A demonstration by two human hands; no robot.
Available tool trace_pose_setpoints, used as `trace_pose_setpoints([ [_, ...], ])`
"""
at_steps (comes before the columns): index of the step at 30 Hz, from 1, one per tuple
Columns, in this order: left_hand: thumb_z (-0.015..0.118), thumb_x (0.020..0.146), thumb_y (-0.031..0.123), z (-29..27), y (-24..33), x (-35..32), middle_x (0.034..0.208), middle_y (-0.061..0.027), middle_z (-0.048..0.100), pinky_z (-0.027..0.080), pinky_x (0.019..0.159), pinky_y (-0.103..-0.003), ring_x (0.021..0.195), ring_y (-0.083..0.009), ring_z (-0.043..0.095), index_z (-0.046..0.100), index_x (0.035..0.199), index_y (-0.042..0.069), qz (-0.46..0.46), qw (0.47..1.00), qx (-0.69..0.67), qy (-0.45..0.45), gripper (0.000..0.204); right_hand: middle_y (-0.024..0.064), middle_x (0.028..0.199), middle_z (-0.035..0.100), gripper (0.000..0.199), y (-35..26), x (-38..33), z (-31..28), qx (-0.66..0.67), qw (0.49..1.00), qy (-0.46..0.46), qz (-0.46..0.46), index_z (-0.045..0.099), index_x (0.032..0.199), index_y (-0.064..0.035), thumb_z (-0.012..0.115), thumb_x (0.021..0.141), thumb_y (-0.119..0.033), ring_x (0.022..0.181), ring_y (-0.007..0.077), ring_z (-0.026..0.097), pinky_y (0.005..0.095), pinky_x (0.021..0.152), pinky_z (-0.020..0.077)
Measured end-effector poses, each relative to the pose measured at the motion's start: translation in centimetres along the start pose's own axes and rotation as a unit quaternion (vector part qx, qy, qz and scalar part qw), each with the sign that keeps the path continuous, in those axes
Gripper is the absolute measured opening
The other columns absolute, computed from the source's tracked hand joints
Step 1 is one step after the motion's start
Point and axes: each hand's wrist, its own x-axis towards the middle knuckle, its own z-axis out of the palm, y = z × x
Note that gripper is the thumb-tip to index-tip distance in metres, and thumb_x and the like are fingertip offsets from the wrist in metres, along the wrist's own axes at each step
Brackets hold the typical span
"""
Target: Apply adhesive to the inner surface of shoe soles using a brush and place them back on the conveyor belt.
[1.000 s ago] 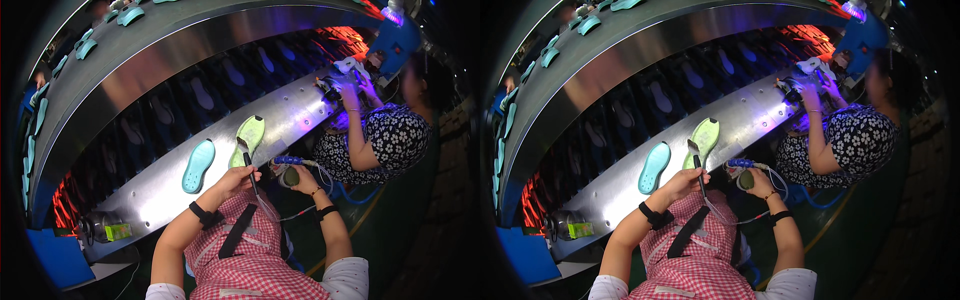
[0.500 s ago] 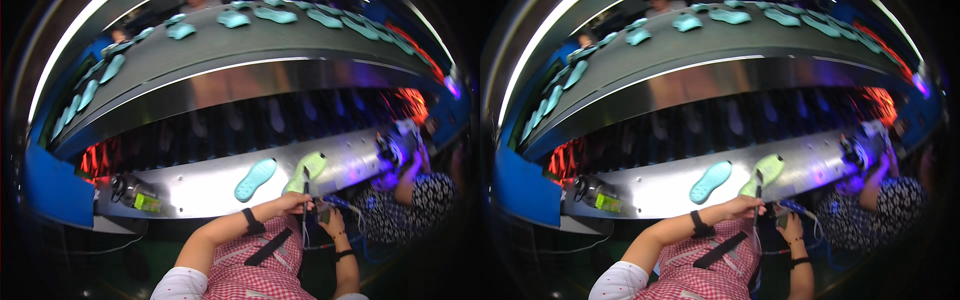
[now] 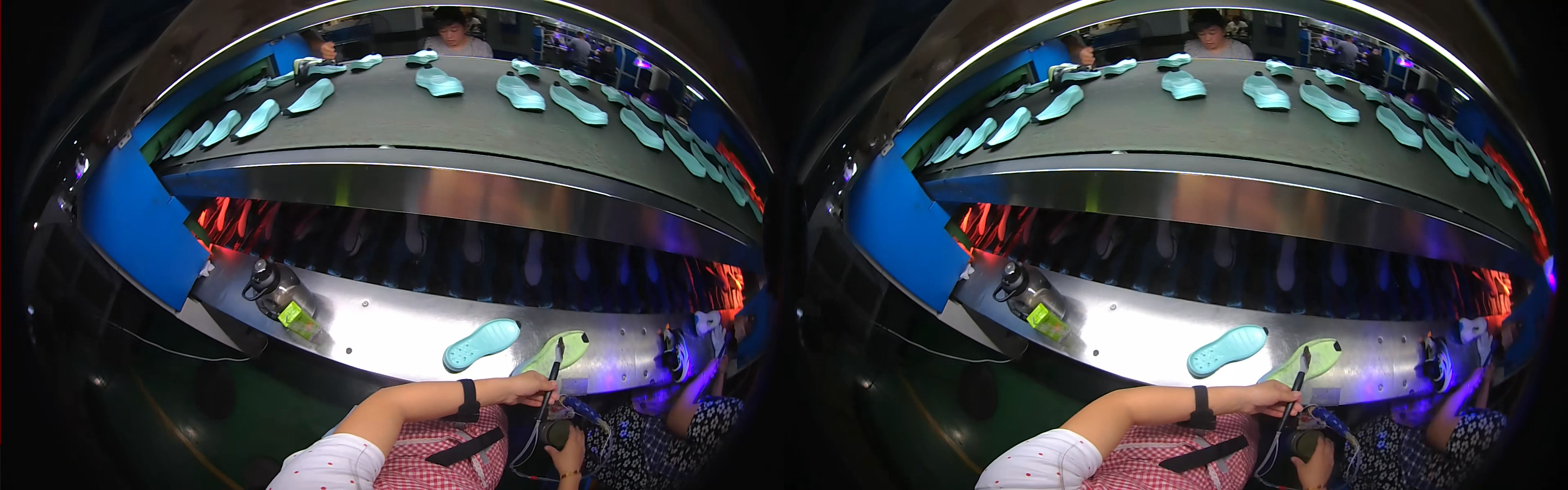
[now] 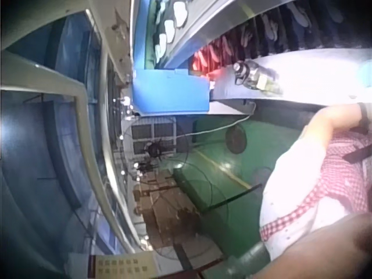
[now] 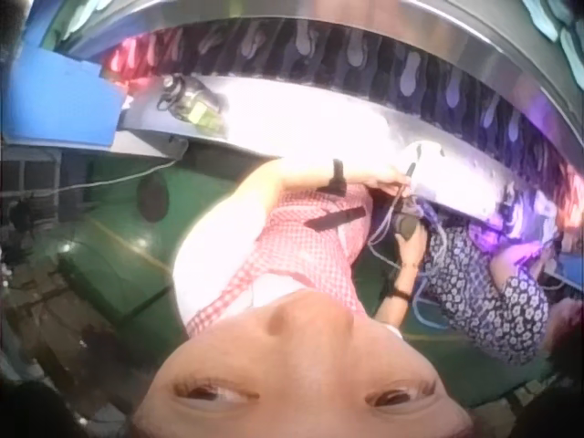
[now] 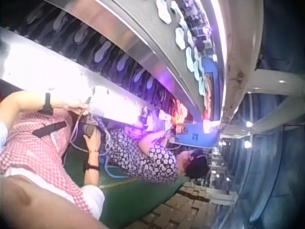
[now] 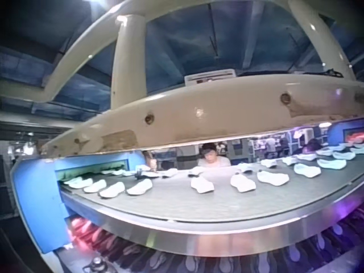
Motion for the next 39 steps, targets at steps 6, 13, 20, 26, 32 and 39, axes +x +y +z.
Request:
trace_pose_setpoints([
  [6, 0.046, 0.088, 0.031, 1.4, 0.2, 2.4, 0.077, 0.0025, 0.06, 0.041, 0.054, -0.012, 0.064, -0.0001, 0.052, 0.058, 0.085, 0.008, 0.039, 0.999, 0.005, 0.013, 0.026, 0.0126, 0.104, 0.049, 0.033, -8.0, -5.3, -4.8, 0.582, 0.807, -0.096, 0.02, 0.046, 0.11, -0.0007, 0.056, 0.082, -0.015, 0.093, 0.0202, 0.045, 0.0274, 0.076, 0.0396],
  [13, 0.047, 0.088, 0.03, 2.8, 0.3, 0.5, 0.09, -0.0009, 0.06, 0.044, 0.067, -0.016, 0.078, -0.0051, 0.056, 0.055, 0.097, 0.004, 0.012, 1.0, -0.024, 0.008, 0.029, 0.0096, 0.135, 0.027, 0.059, -11.2, 0.2, 1.6, 0.813, 0.581, -0.001, -0.036, 0.015, 0.136, -0.0094, 0.034, 0.09, -0.042, 0.12, 0.0217, 0.033, 0.0351, 0.094, 0.0307],
  [20, 0.051, 0.086, 0.033, 4.0, -0.4, 0.0, 0.078, 0.0028, 0.057, 0.043, 0.066, -0.017, 0.069, -0.0041, 0.052, 0.057, 0.091, 0.008, -0.015, 0.999, -0.018, -0.026, 0.026, 0.0135, 0.13, 0.035, 0.053, -11.9, 3.1, 1.2, 0.657, 0.677, 0.329, -0.039, 0.02, 0.134, -0.0041, 0.029, 0.093, -0.036, 0.115, 0.0215, 0.038, 0.0338, 0.096, 0.0297],
  [26, 0.054, 0.084, 0.031, 2.4, 5.0, -7.8, 0.105, -0.0065, 0.055, 0.041, 0.084, -0.025, 0.097, -0.0139, 0.051, 0.045, 0.118, 0.002, 0.036, 0.984, 0.138, -0.109, 0.046, 0.0106, 0.119, 0.045, 0.047, -10.2, 4.6, -1.6, 0.766, 0.592, 0.249, 0.029, 0.041, 0.118, -0.0009, 0.034, 0.091, -0.039, 0.102, 0.0194, 0.049, 0.0291, 0.087, 0.0384],
  [32, 0.055, 0.083, 0.01, -0.4, 18.0, -29.6, 0.103, -0.0091, 0.057, 0.046, 0.079, -0.027, 0.09, -0.0136, 0.057, 0.049, 0.112, 0.001, 0.345, 0.868, 0.334, 0.126, 0.031, 0.0097, 0.103, 0.052, 0.031, -7.1, 7.5, -0.7, 0.801, 0.537, 0.261, 0.036, 0.046, 0.112, 0.0029, 0.052, 0.086, -0.012, 0.085, 0.014, 0.052, 0.0218, 0.072, 0.0436],
  [39, 0.06, 0.077, 0.025, -11.4, 31.0, -46.4, 0.1, -0.013, 0.058, 0.043, 0.08, -0.03, 0.093, -0.0176, 0.055, 0.051, 0.109, -0.003, 0.286, 0.597, 0.453, 0.596, 0.043, 0.0088, 0.096, 0.052, 0.035, -8.2, 8.8, -2.4, 0.763, 0.583, 0.266, 0.078, 0.043, 0.115, 0.0055, 0.052, 0.085, -0.01, 0.079, 0.0124, 0.052, 0.0222, 0.07, 0.0449],
])
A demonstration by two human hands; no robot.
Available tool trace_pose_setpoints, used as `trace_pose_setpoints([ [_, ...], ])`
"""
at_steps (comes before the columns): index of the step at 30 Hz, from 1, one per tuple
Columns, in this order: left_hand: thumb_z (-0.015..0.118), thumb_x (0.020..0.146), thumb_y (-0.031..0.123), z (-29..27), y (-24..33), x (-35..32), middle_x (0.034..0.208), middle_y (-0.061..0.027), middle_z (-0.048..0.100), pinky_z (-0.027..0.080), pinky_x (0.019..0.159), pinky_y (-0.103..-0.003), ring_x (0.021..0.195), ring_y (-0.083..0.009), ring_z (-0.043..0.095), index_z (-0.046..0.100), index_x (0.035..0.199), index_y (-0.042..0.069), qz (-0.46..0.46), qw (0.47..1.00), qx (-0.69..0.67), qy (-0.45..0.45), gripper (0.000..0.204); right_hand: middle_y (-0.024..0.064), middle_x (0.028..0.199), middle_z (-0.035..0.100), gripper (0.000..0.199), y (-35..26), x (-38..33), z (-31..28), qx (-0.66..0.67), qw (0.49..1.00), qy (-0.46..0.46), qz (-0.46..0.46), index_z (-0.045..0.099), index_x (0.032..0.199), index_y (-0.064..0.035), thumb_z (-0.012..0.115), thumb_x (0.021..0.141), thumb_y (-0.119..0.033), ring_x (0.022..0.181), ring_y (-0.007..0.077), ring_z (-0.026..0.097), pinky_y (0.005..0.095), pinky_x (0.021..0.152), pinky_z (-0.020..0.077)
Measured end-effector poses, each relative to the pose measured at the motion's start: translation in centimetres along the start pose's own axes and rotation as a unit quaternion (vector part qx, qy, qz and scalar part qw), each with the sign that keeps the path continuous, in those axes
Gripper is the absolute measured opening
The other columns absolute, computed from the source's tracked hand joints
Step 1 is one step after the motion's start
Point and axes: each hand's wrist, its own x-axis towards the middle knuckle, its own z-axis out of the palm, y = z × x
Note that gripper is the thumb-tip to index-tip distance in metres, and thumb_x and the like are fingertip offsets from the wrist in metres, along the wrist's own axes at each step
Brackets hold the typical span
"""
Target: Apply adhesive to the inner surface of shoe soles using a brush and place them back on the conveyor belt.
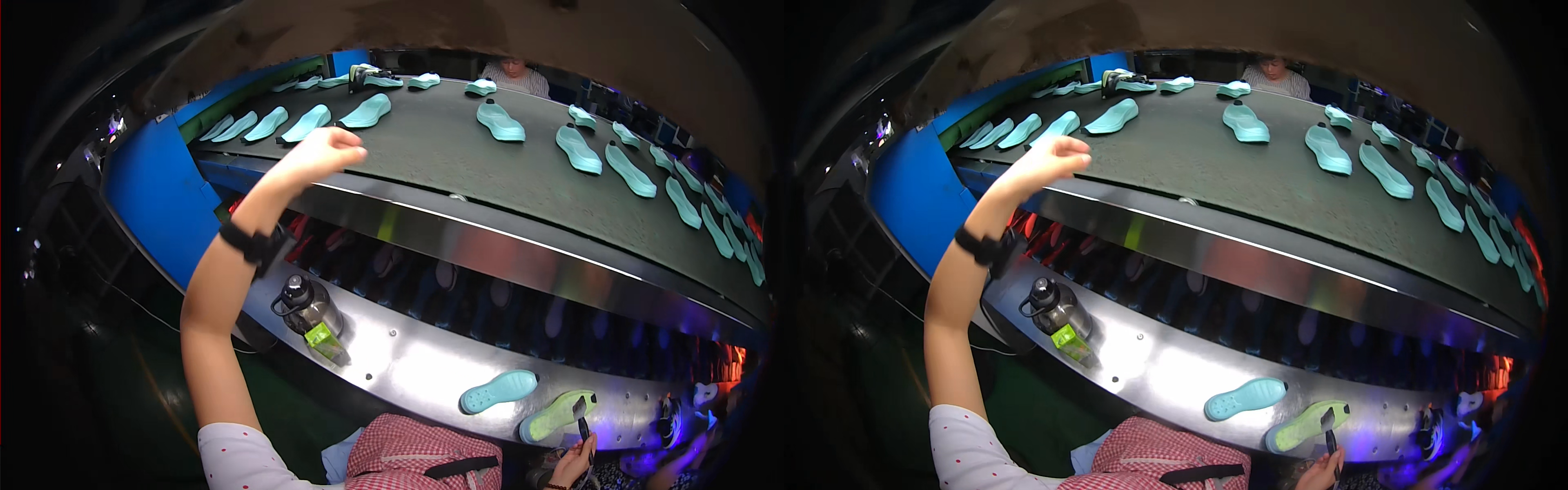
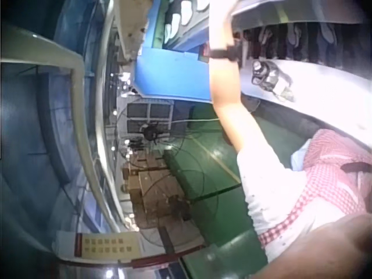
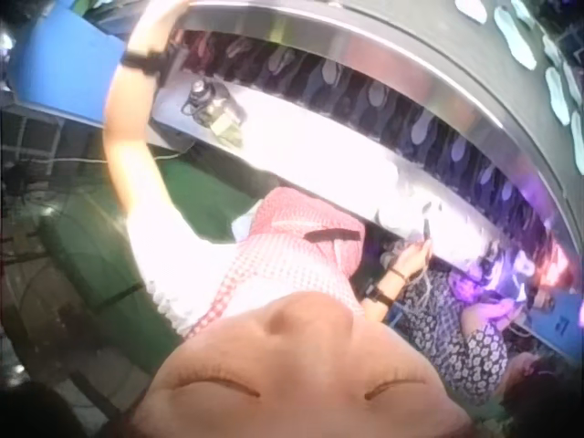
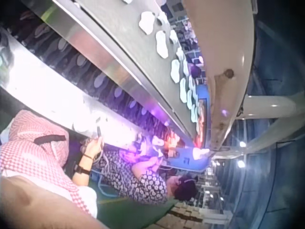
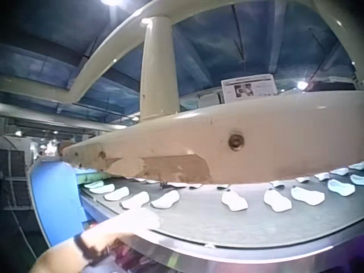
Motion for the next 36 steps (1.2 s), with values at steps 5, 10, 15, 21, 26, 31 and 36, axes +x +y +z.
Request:
trace_pose_setpoints([
  [5, 0.066, 0.066, 0.041, -3.3, -6.9, 9.5, 0.102, -0.024, 0.056, 0.041, 0.085, -0.033, 0.099, -0.0306, 0.054, 0.055, 0.102, -0.008, -0.082, 0.944, 0.312, 0.076, 0.062, 0.0016, 0.064, 0.047, 0.026, 3.5, 3.6, -2.9, -0.026, 0.998, 0.034, 0.046, 0.055, 0.078, -0.0048, 0.046, 0.088, -0.026, 0.056, 0.0125, 0.043, 0.0213, 0.049, 0.0369],
  [10, 0.071, 0.06, 0.044, -3.0, -6.4, 13.0, 0.12, -0.0212, 0.046, 0.036, 0.092, -0.034, 0.111, -0.0311, 0.045, 0.044, 0.116, -0.008, -0.156, 0.918, 0.359, -0.061, 0.081, 0.0068, 0.074, 0.054, 0.031, 1.3, 1.5, 1.4, -0.004, 0.996, 0.049, 0.072, 0.058, 0.088, 0.0013, 0.045, 0.088, -0.027, 0.074, 0.0162, 0.05, 0.0223, 0.069, 0.0409],
  [15, 0.066, 0.064, 0.05, -3.9, -10.9, 15.5, 0.12, -0.0175, 0.048, 0.038, 0.09, -0.037, 0.109, -0.0303, 0.047, 0.052, 0.112, -0.002, -0.051, 0.92, 0.388, -0.028, 0.073, 0.0104, 0.094, 0.056, 0.022, 2.7, 3.0, -0.4, -0.05, 0.997, 0.019, 0.05, 0.055, 0.098, 0.0024, 0.048, 0.086, -0.015, 0.086, 0.0181, 0.051, 0.0259, 0.073, 0.0407],
  [21, 0.066, 0.065, 0.049, -2.4, -12.3, 19.7, 0.119, -0.0174, 0.048, 0.038, 0.09, -0.036, 0.108, -0.0303, 0.048, 0.052, 0.112, -0.002, -0.07, 0.928, 0.366, -0.016, 0.071, 0.0016, 0.07, 0.051, 0.006, 6.7, 9.1, -5.7, 0.152, 0.969, 0.037, 0.193, 0.057, 0.085, -0.0059, 0.057, 0.08, -0.009, 0.06, 0.0103, 0.048, 0.0191, 0.046, 0.0371],
  [26, 0.066, 0.065, 0.049, 0.5, -7.8, 23.0, 0.118, -0.0174, 0.049, 0.038, 0.089, -0.036, 0.107, -0.0304, 0.048, 0.053, 0.111, -0.001, -0.024, 0.933, 0.358, -0.019, 0.069, 0.0024, 0.071, 0.052, 0.009, 3.1, 2.7, 0.4, 0.072, 0.988, 0.133, 0.039, 0.057, 0.087, -0.0055, 0.057, 0.081, -0.011, 0.063, 0.0118, 0.049, 0.0199, 0.049, 0.0386],
  [31, 0.066, 0.065, 0.048, -1.4, -11.6, 18.7, 0.117, -0.0174, 0.05, 0.038, 0.089, -0.036, 0.106, -0.0305, 0.048, 0.053, 0.11, -0.001, -0.076, 0.926, 0.369, -0.021, 0.068, 0.0059, 0.084, 0.054, 0.017, 15.3, 15.7, -14.6, 0.016, 0.997, -0.006, 0.073, 0.056, 0.093, -0.0023, 0.057, 0.081, -0.015, 0.076, 0.0134, 0.05, 0.0226, 0.057, 0.0411],
  [36, 0.065, 0.066, 0.047, 0.2, -8.5, 19.7, 0.116, -0.0174, 0.05, 0.039, 0.089, -0.036, 0.106, -0.0305, 0.049, 0.053, 0.11, -0.001, -0.036, 0.933, 0.356, -0.041, 0.066, 0.0137, 0.102, 0.055, 0.027, 1.4, 2.3, 2.6, 0.083, 0.994, -0.02, 0.062, 0.051, 0.107, 0.0043, 0.047, 0.086, -0.013, 0.093, 0.0188, 0.051, 0.0281, 0.08, 0.0406],
])
